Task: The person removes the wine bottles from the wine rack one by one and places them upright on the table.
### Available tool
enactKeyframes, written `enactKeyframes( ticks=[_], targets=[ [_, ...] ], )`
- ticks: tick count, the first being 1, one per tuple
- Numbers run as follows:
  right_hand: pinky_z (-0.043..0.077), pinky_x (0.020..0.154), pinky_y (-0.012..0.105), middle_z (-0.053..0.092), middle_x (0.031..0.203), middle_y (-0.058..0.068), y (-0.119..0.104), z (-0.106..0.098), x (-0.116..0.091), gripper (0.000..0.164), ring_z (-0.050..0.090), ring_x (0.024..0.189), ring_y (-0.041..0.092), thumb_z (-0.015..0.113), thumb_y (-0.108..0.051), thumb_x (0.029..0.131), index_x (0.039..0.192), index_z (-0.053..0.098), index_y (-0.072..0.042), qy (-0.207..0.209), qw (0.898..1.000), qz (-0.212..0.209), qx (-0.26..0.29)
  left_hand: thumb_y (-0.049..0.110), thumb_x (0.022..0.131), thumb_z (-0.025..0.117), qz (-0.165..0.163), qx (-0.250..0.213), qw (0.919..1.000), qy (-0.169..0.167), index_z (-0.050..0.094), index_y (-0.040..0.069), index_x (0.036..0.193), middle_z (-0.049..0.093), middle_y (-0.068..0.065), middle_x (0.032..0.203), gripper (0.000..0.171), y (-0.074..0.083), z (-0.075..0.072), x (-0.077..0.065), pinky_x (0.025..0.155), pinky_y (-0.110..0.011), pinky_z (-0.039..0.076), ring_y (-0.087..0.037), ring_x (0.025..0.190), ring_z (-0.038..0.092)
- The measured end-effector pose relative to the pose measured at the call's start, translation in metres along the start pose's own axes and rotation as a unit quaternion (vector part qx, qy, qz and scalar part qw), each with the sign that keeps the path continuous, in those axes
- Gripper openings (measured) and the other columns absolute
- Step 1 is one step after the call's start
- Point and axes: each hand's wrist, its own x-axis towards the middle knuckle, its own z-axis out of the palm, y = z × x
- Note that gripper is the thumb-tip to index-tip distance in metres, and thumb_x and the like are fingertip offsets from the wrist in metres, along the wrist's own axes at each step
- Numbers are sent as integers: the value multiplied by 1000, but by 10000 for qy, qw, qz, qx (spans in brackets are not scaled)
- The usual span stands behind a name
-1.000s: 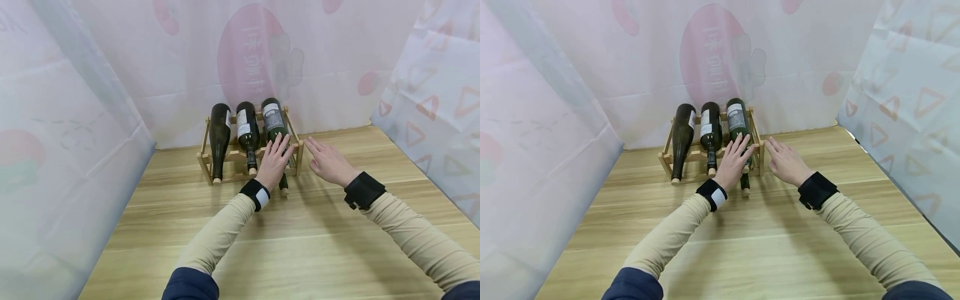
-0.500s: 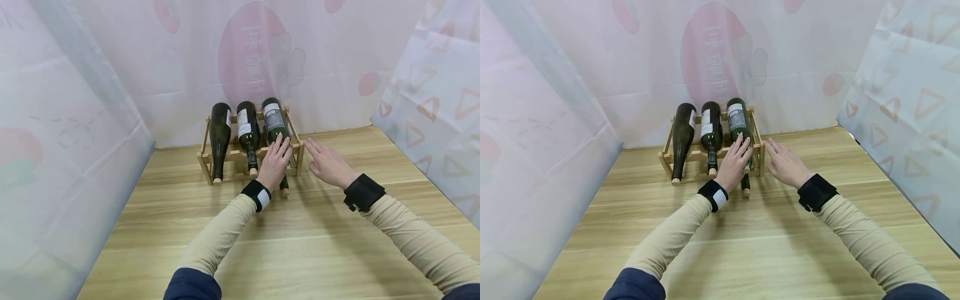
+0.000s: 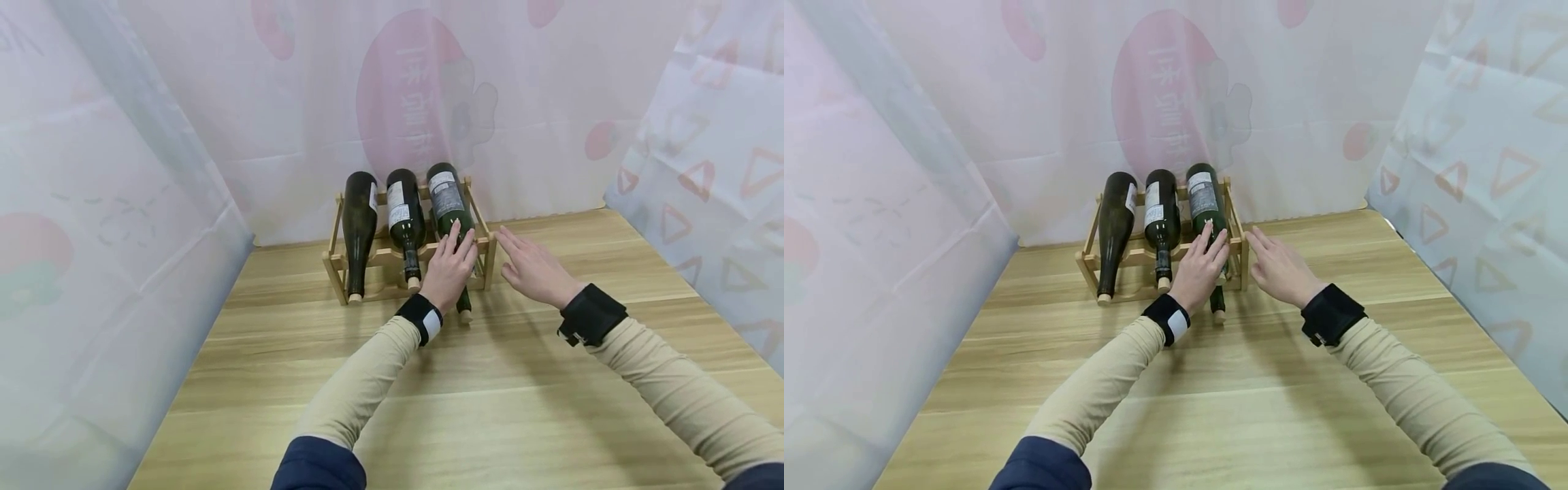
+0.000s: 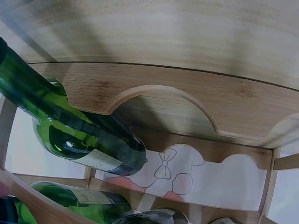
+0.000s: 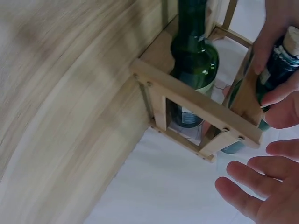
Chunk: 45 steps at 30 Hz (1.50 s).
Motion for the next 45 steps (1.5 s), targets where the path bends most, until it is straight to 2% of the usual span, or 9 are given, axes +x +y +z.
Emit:
enactKeyframes(
  ticks=[7, 20, 23, 26, 30, 34, 39, 43, 45],
  targets=[
    [37, 106, 59, 28, 152, 31, -3, -2, 11, 58, 40, 132, 49, 51, -4, 92, 145, 32, 9, 134, 9985, 67, 520, 2, 94, 56, 99, 136, 9997, 170, 65, 11, 119, 56, -5, 139, 28, -4, 3, -2, 105, -39, 46, -35, 136, 44],
    [30, 112, 58, 31, 149, 34, -11, 2, 44, 51, 34, 137, 48, 51, -1, 91, 139, 39, 13, 554, 9875, 229, 1457, 3, 93, 59, 241, 138, 9996, -9, 66, 10, 118, 55, -7, 141, 27, -13, -2, -6, 107, -39, 45, -37, 137, 42],
    [31, 112, 57, 31, 149, 34, -12, 2, 50, 51, 35, 136, 48, 49, 0, 91, 139, 39, 14, 558, 9858, 251, 1566, 3, 93, 59, 247, 157, 9996, -21, 65, 10, 118, 55, -8, 140, 27, -16, -3, -5, 107, -40, 44, -38, 138, 41],
    [38, 107, 58, 30, 149, 34, -12, 1, 57, 50, 43, 130, 49, 49, -3, 94, 139, 38, 14, 560, 9825, 330, 1746, 3, 93, 58, 252, 170, 9995, 32, 65, 9, 118, 56, -8, 139, 27, -18, -8, -3, 107, -40, 44, -39, 137, 42],
    [45, 99, 57, 34, 147, 34, -12, -4, 66, 51, 51, 121, 50, 47, -13, 100, 142, 35, 12, 481, 9711, 660, 2242, 3, 93, 56, 299, 133, 9994, 85, 65, 8, 118, 56, -8, 140, 26, -21, -16, 1, 108, -41, 43, -40, 137, 41],
    [44, 102, 55, 39, 145, 33, -10, -11, 73, 55, 50, 125, 46, 43, -25, 103, 144, 31, 10, 254, 9503, 1154, 2880, 6, 93, 56, 437, 56, 9987, 275, 66, 9, 113, 58, -8, 137, 22, -21, -25, 7, 107, -42, 44, -41, 137, 41],
    [44, 105, 48, 43, 143, 28, -8, -12, 81, 63, 50, 127, 39, 37, -40, 103, 144, 32, 8, 120, 9031, 1657, 3960, 6, 94, 53, 570, 52, 9972, 475, 67, 9, 109, 60, -8, 134, 21, -17, -34, 13, 105, -43, 46, -41, 135, 43],
    [49, 94, 27, 50, 129, 16, -7, -14, 87, 70, 54, 111, 18, 37, -50, 101, 140, 38, 8, -62, 8474, 1933, 4944, 5, 96, 49, 609, 41, 9963, 606, 67, 10, 112, 60, -7, 134, 25, -13, -40, 17, 106, -42, 46, -40, 135, 44],
    [49, 84, 20, 50, 121, 10, -6, -17, 89, 72, 55, 101, 10, 37, -51, 100, 139, 36, 10, -227, 8108, 1966, 5509, 5, 96, 48, 639, 85, 9955, 692, 67, 11, 113, 60, -7, 134, 26, -11, -44, 19, 105, -42, 46, -40, 134, 45]
  ],
)
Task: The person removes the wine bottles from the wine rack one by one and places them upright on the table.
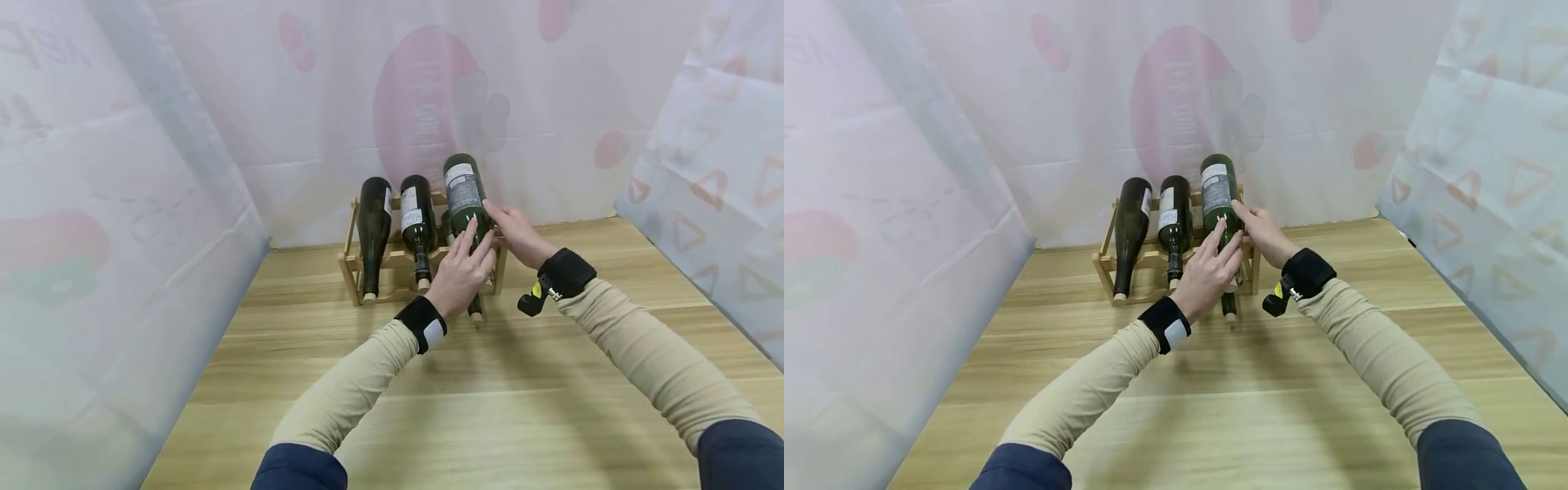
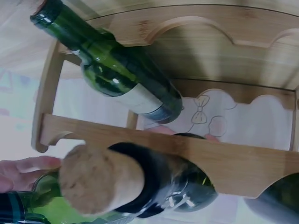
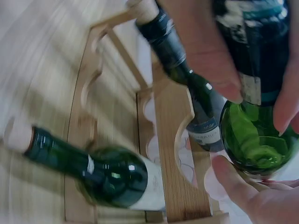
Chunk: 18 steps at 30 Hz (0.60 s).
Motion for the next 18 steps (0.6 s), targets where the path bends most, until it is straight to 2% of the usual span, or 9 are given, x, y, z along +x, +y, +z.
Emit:
enactKeyframes(
  ticks=[4, 7, 11, 18],
  targets=[
    [53, 78, 19, 49, 118, 7, -1, -3, 2, 71, 60, 94, 9, 39, -48, 101, 143, 27, 8, -520, 9905, 254, 1248, 5, 95, 47, 114, 77, 9998, 137, 68, 11, 108, 63, -7, 130, 26, 4, -6, 3, 105, -42, 47, -40, 131, 48],
    [54, 79, 23, 49, 118, 8, 0, -4, 2, 65, 60, 96, 14, 40, -44, 102, 143, 26, 4, -678, 9811, 383, 1772, 6, 94, 47, 191, 90, 9996, 169, 69, 11, 107, 65, -7, 127, 26, 8, -12, 5, 105, -41, 47, -40, 130, 49],
    [53, 79, 25, 51, 116, 7, 1, -6, 0, 60, 59, 98, 16, 42, -42, 102, 142, 28, 2, -722, 9770, 522, 1937, 6, 93, 49, 173, 26, 9998, 54, 68, 12, 105, 65, -6, 125, 24, 13, -21, 7, 105, -40, 46, -40, 130, 50],
    [52, 81, 23, 48, 120, 7, -1, -12, -15, 65, 56, 101, 15, 46, -41, 101, 144, 24, 3, -737, 9775, 683, 1855, 12, 91, 57, 93, -139, 9996, -223, 66, 16, 104, 64, -3, 125, 16, 22, -39, 14, 105, -39, 46, -36, 129, 51]
  ],
)
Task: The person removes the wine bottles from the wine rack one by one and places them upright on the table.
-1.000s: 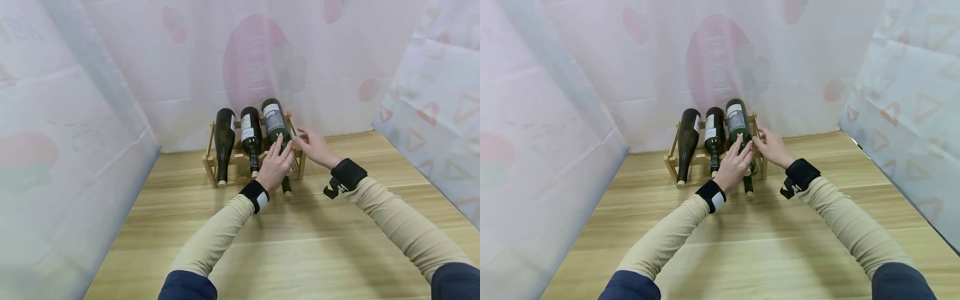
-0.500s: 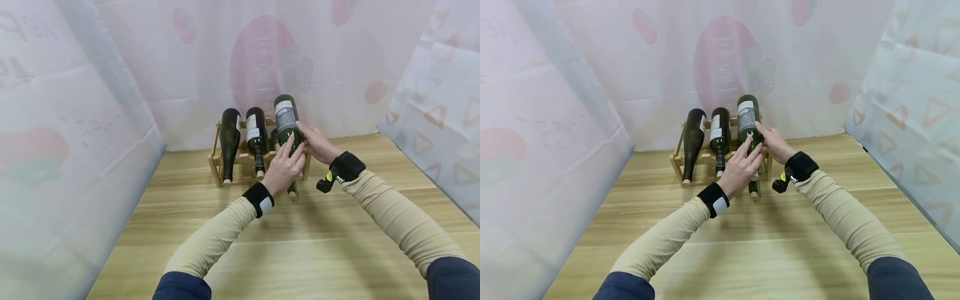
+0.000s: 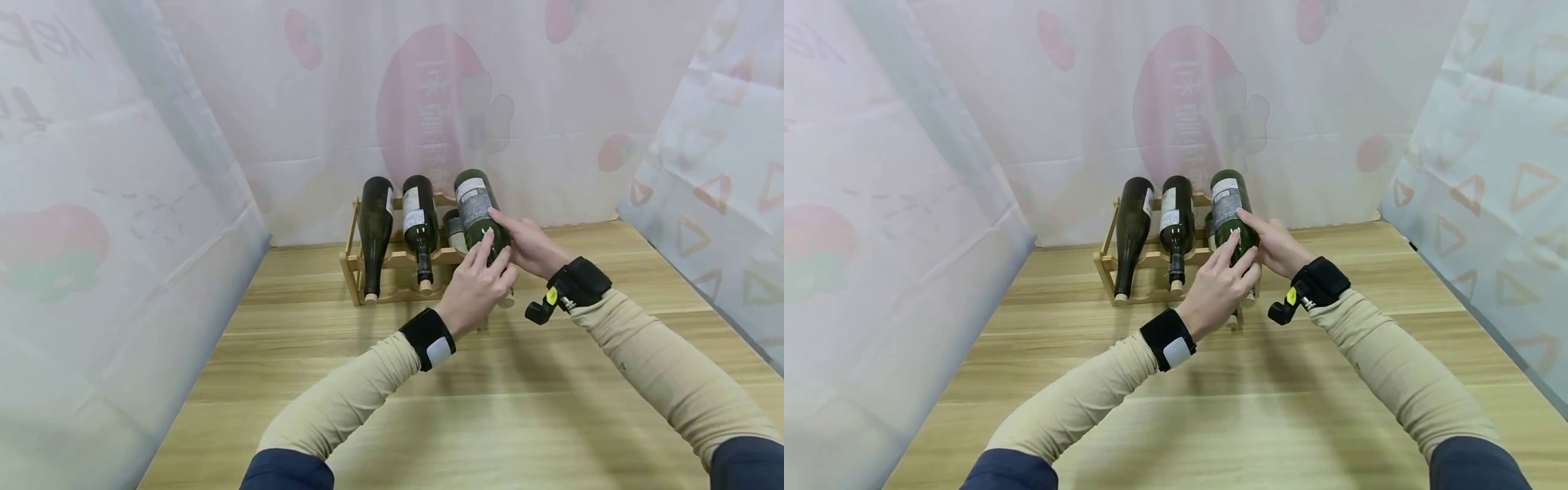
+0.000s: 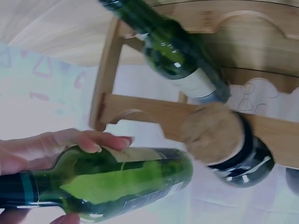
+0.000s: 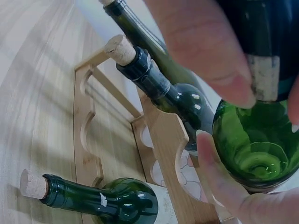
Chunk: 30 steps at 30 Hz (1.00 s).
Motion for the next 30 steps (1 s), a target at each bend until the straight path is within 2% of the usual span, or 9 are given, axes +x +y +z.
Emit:
enactKeyframes(
  ticks=[6, 11, 17, 22, 30],
  targets=[
    [52, 79, 23, 52, 115, 5, 1, -4, -14, 61, 58, 96, 14, 46, -42, 100, 139, 31, 3, 213, 9996, -35, -169, 13, 92, 55, 1, -96, 9999, -135, 65, 16, 107, 64, -4, 124, 18, 12, -13, 6, 106, -39, 45, -36, 130, 50],
    [53, 76, 23, 56, 110, 3, 0, -6, -25, 55, 60, 92, 13, 50, -40, 99, 131, 37, 3, 380, 9992, -82, -45, 10, 93, 52, 54, -144, 9998, -127, 64, 15, 109, 64, -5, 123, 20, 20, -19, 9, 108, -40, 44, -37, 130, 50],
    [53, 74, 21, 59, 104, 1, -5, -9, -36, 52, 61, 88, 11, 51, -41, 98, 126, 42, 1, 593, 9979, -142, -216, 13, 94, 50, 84, -186, 9997, -96, 62, 15, 110, 64, -5, 124, 20, 25, -24, 16, 109, -40, 43, -37, 130, 50],
    [54, 73, 22, 63, 100, 1, -10, -12, -41, 45, 63, 86, 12, 52, -39, 99, 121, 47, 0, 613, 9977, -232, -162, 14, 93, 50, 96, -259, 9996, -41, 62, 15, 109, 64, -5, 123, 19, 27, -26, 22, 110, -41, 41, -38, 130, 50],
    [54, 73, 23, 62, 102, 2, -10, -19, -51, 40, 63, 87, 13, 50, -36, 100, 121, 48, -2, 409, 9989, -223, 42, 12, 94, 46, 216, -297, 9993, -4, 64, 16, 110, 64, -5, 122, 24, 34, -27, 27, 108, -42, 43, -37, 128, 52]
  ],
)
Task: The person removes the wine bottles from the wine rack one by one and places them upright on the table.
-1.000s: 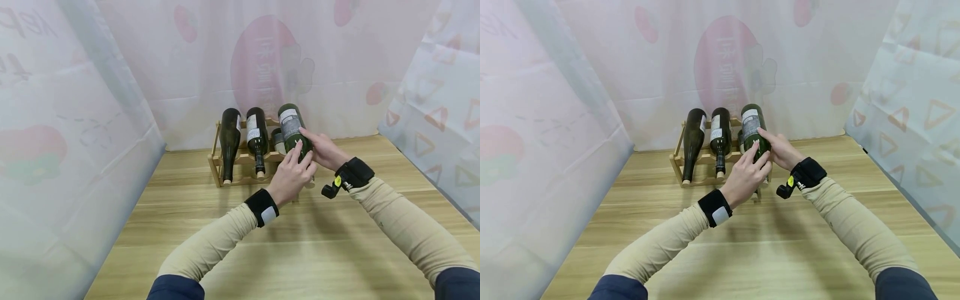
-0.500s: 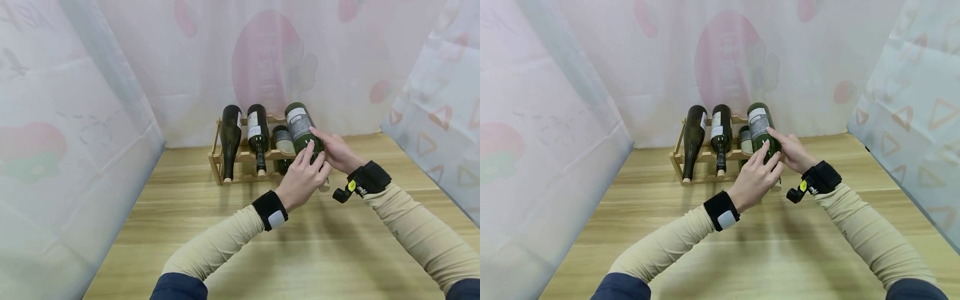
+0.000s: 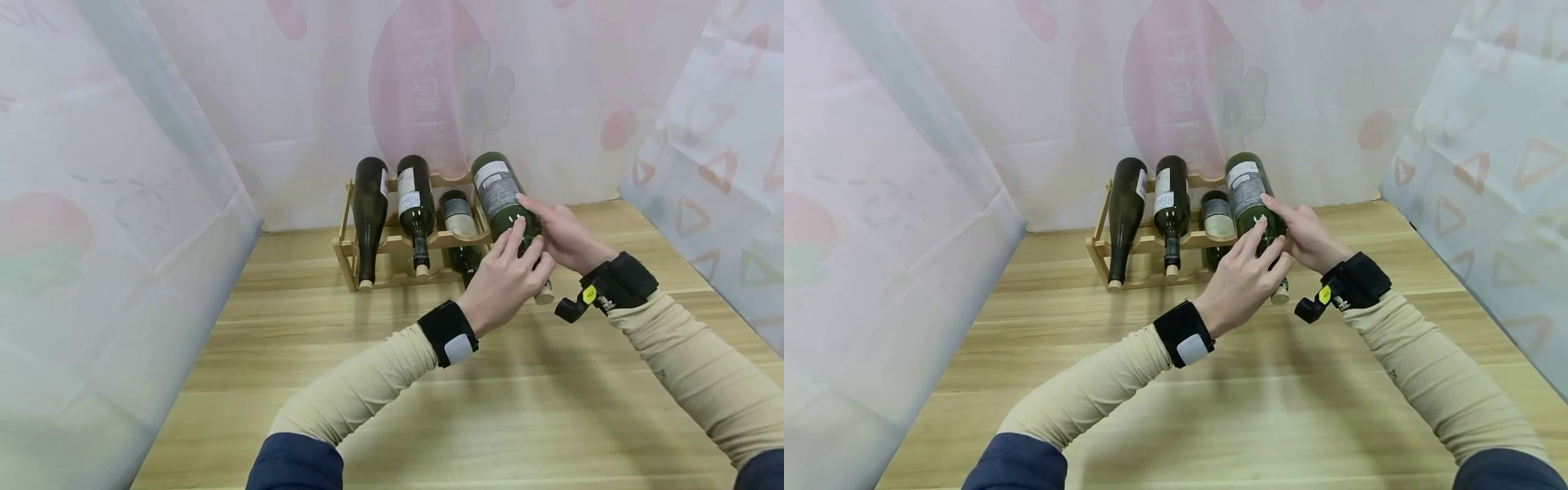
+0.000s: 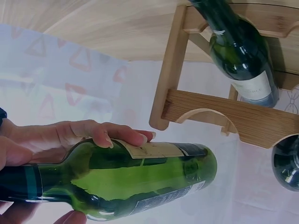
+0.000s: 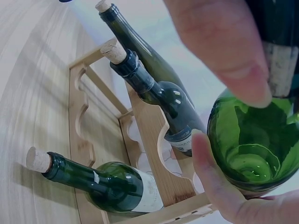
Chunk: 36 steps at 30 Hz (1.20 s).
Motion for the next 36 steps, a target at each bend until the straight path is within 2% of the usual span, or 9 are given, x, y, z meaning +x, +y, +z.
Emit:
enactKeyframes(
  ticks=[7, 12, 21, 27, 36],
  targets=[
    [54, 72, 23, 64, 99, 2, -1, -8, -6, 34, 64, 84, 13, 50, -36, 100, 114, 55, -5, 47, 10000, -6, 35, 13, 96, 39, 98, 195, 9998, 29, 62, 17, 111, 64, -4, 123, 28, 6, 1, 6, 107, -42, 43, -36, 127, 52],
    [54, 73, 23, 64, 100, 3, -3, -13, -12, 33, 64, 85, 14, 49, -36, 100, 114, 55, -6, 63, 10000, 13, 65, 13, 96, 37, 158, 263, 9995, 64, 62, 16, 112, 63, -4, 124, 29, 10, 2, 10, 107, -41, 44, -36, 127, 52],
    [54, 71, 23, 64, 98, 2, -6, -20, -18, 33, 64, 84, 13, 49, -37, 100, 114, 55, -7, 59, 10000, 9, 34, 11, 96, 35, 75, 144, 9996, 229, 62, 16, 112, 63, -3, 124, 32, 17, 5, 16, 109, -41, 42, -35, 127, 52],
    [54, 73, 24, 63, 100, 2, -5, -25, -20, 37, 64, 85, 14, 49, -39, 100, 118, 51, -7, 82, 9998, 156, -67, 13, 93, 43, 33, 35, 9999, 135, 62, 17, 113, 62, -3, 125, 28, 22, 8, 17, 110, -40, 41, -35, 129, 50],
    [53, 72, 23, 63, 100, 1, -4, -40, -28, 32, 63, 85, 12, 47, -37, 101, 117, 52, -10, 135, 9999, 73, 47, 16, 95, 40, 148, -56, 9999, 22, 60, 18, 116, 60, -3, 128, 29, 32, 13, 24, 111, -40, 39, -34, 132, 47]
  ],
)
